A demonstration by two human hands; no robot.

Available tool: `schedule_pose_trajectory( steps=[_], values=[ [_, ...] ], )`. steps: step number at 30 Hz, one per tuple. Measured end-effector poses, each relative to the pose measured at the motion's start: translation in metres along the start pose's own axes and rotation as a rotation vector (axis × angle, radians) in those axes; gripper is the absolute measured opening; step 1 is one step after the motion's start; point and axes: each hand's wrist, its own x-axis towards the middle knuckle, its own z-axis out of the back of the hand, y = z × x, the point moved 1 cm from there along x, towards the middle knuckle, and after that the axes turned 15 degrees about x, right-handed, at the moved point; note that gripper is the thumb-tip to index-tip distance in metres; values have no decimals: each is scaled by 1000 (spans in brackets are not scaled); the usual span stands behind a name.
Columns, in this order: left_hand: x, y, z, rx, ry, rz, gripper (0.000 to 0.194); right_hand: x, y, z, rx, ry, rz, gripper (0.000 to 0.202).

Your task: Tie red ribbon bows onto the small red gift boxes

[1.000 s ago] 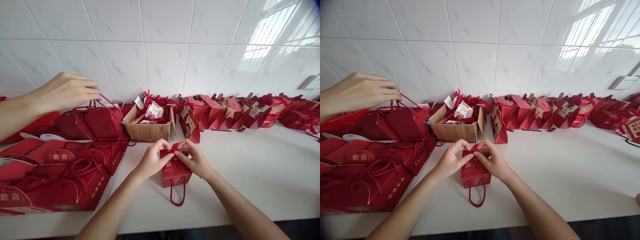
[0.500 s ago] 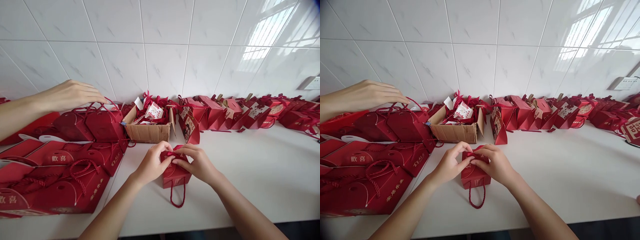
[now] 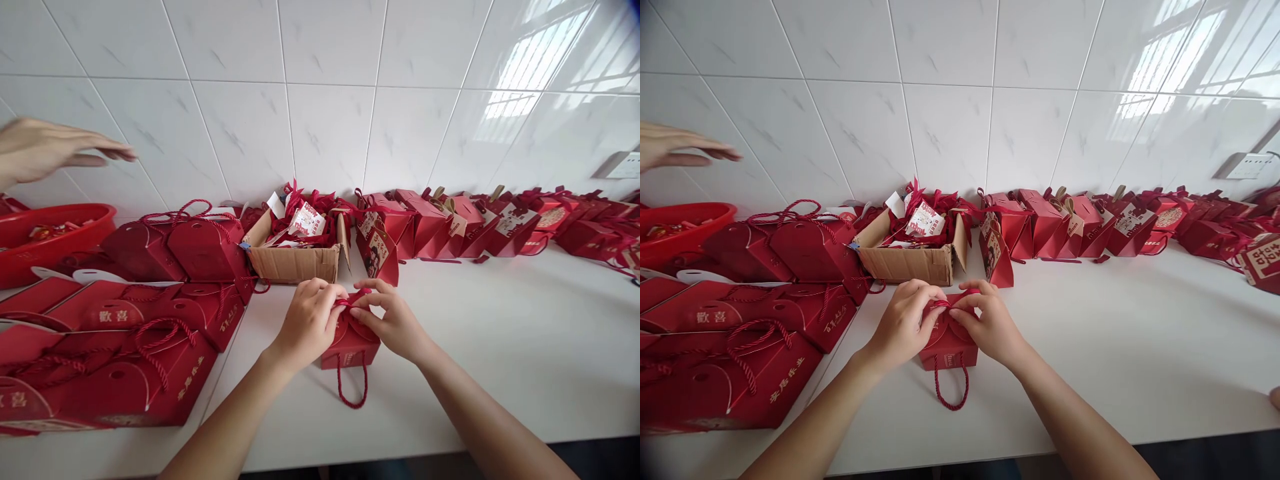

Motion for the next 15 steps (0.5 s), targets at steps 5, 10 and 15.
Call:
schedule_pose_trajectory(
  steps=[5, 10, 15],
  values=[
    [-1, 1, -3, -40, -32, 35, 8, 2, 0, -3, 188, 112, -170, 27],
    [-2, 2, -8, -207, 28, 151, 9, 1, 1, -7, 299, 173, -203, 34],
    [-1, 13, 0, -334, 148, 299, 6, 0, -2, -10, 458, 111, -264, 32]
  ],
)
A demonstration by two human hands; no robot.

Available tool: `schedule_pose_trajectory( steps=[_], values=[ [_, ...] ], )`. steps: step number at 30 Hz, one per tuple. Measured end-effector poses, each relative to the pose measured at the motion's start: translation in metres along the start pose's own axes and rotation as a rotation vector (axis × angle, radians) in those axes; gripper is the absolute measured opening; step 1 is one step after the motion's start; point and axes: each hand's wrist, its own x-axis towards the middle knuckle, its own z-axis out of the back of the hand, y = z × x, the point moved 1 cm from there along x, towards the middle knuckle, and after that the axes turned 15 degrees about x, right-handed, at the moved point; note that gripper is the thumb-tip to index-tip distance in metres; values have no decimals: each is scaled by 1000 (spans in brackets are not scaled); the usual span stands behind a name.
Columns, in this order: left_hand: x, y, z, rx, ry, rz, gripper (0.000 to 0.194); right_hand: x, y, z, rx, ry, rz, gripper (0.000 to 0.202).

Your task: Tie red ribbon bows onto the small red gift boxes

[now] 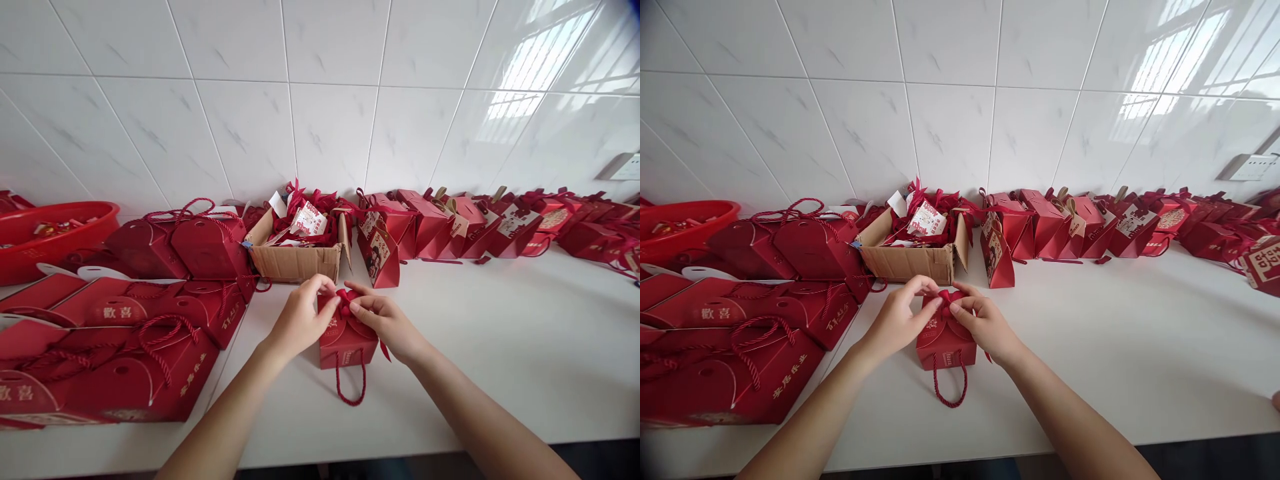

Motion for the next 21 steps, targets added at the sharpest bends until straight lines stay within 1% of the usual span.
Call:
schedule_pose_trajectory(
  steps=[1, 3, 5, 7, 11, 14, 17, 21],
  values=[
    [0, 1, 4, 1, 12, 3, 4, 0, 0, 0, -1, -1, -1, 31],
    [-1, 1, 11, 7, 50, -19, 6, 0, 1, -1, -4, 5, -1, 30],
    [-3, 0, 14, 3, 89, -43, 4, 0, 2, -1, 8, 11, -5, 30],
    [-4, -2, 11, -7, 93, -47, 6, -1, 3, 0, 24, 12, -11, 30],
    [-5, -3, -1, -49, 32, -15, 7, -1, 3, 3, 40, 7, -17, 27],
    [-4, -1, -4, -74, 1, 29, 7, 1, 4, 6, 50, 35, -39, 25],
    [-3, 1, -1, -85, 25, 50, 6, 0, 6, 8, -5, 20, -57, 29],
    [0, 4, 4, -118, 113, 60, 8, -1, 13, 12, -145, 3, -41, 36]
  ],
)
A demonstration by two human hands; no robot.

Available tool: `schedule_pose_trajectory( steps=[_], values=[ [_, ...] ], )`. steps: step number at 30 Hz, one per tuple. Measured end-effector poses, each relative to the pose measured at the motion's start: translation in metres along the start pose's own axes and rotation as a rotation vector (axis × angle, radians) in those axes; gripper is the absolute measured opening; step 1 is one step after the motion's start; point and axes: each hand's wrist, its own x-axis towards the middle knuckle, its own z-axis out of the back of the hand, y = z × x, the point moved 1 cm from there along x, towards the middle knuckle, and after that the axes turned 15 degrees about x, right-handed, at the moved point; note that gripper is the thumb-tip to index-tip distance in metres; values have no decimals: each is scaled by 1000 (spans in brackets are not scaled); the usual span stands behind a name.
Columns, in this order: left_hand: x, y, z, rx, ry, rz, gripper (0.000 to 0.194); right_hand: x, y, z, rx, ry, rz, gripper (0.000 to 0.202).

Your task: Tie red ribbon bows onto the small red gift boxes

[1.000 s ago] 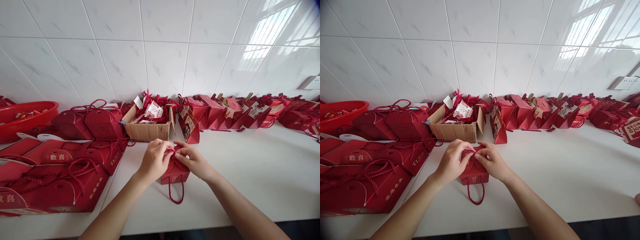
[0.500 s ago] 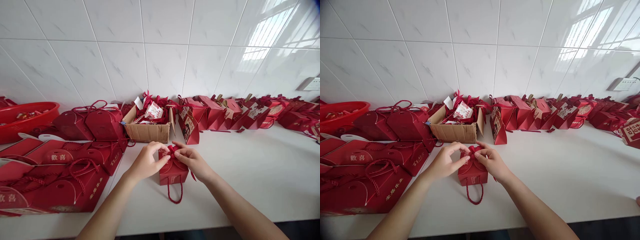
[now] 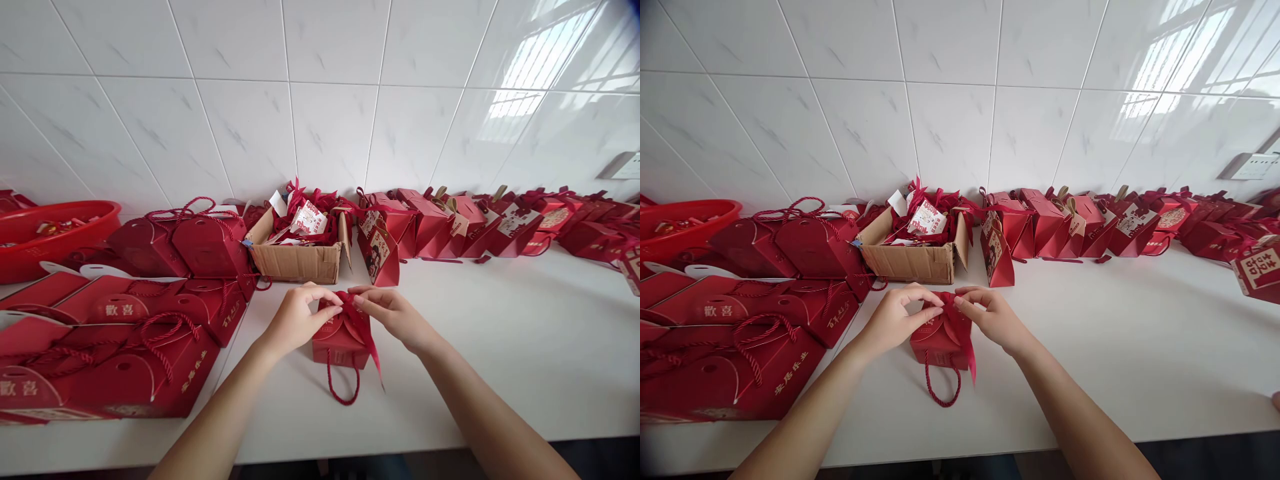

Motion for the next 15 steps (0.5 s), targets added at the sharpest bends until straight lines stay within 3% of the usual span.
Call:
schedule_pose_trajectory(
  steps=[5, 10, 15],
  values=[
    [-1, 0, 2, -58, 108, -11, 10, -1, 8, 13, -271, -53, 105, 24],
    [-1, -3, 1, -68, 124, -46, 12, -2, 12, 25, -318, 57, 135, 18],
    [1, -6, 2, -82, 140, -53, 14, -1, 20, 26, -445, 79, 116, 18]
  ],
)
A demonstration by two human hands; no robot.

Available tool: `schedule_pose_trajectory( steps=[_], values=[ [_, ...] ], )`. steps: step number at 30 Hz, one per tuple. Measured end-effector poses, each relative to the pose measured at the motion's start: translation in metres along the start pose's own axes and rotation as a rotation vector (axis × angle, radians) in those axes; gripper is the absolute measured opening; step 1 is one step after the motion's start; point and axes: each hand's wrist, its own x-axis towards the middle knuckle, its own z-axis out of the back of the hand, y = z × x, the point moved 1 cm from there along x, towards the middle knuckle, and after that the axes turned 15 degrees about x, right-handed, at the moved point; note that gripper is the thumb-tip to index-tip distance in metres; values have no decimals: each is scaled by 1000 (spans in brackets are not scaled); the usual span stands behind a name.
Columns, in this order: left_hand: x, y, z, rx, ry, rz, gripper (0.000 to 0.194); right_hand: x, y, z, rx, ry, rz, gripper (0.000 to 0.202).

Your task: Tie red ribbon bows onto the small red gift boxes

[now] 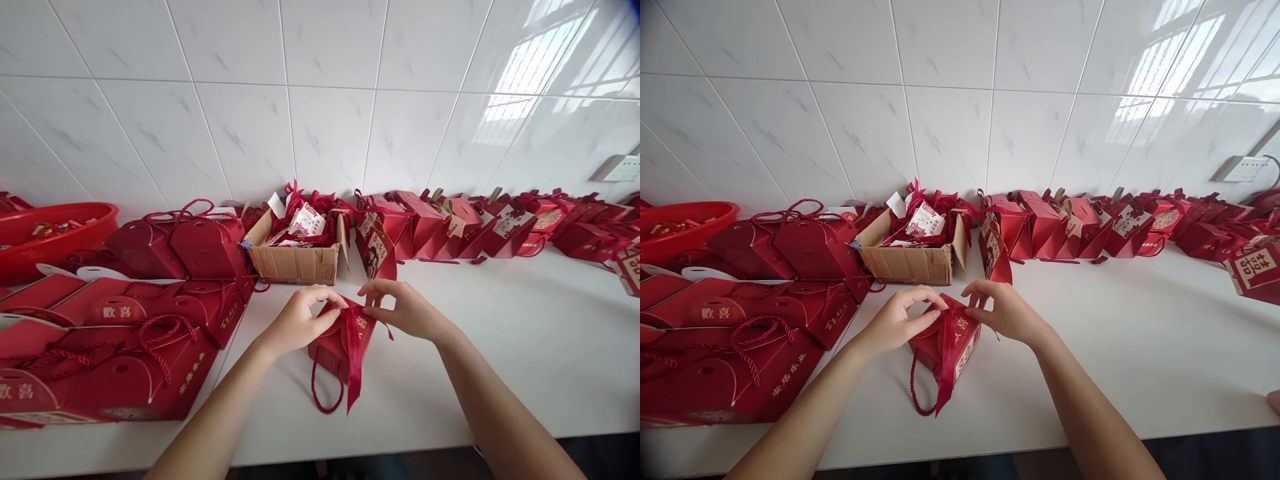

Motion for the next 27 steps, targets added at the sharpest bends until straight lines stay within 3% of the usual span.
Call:
schedule_pose_trajectory(
  steps=[4, 9, 12, 19, 22, 27],
  values=[
    [0, 0, 0, -40, -4, 2, 14, 3, 5, 0, -91, 47, 55, 22],
    [1, 1, -1, -62, -6, -40, 13, 1, 10, -1, -318, 77, 514, 18],
    [1, 1, -2, -72, 2, -38, 13, -5, 13, 0, -442, 52, 642, 18],
    [0, -1, -1, -54, -3, -41, 13, -5, 6, -2, -372, 50, 360, 15],
    [0, -1, -1, -60, 2, -42, 13, -2, 3, -4, -338, 93, 368, 8],
    [0, 1, -2, -70, 0, -45, 14, -4, 5, -7, -386, 37, 412, 13]
  ],
)
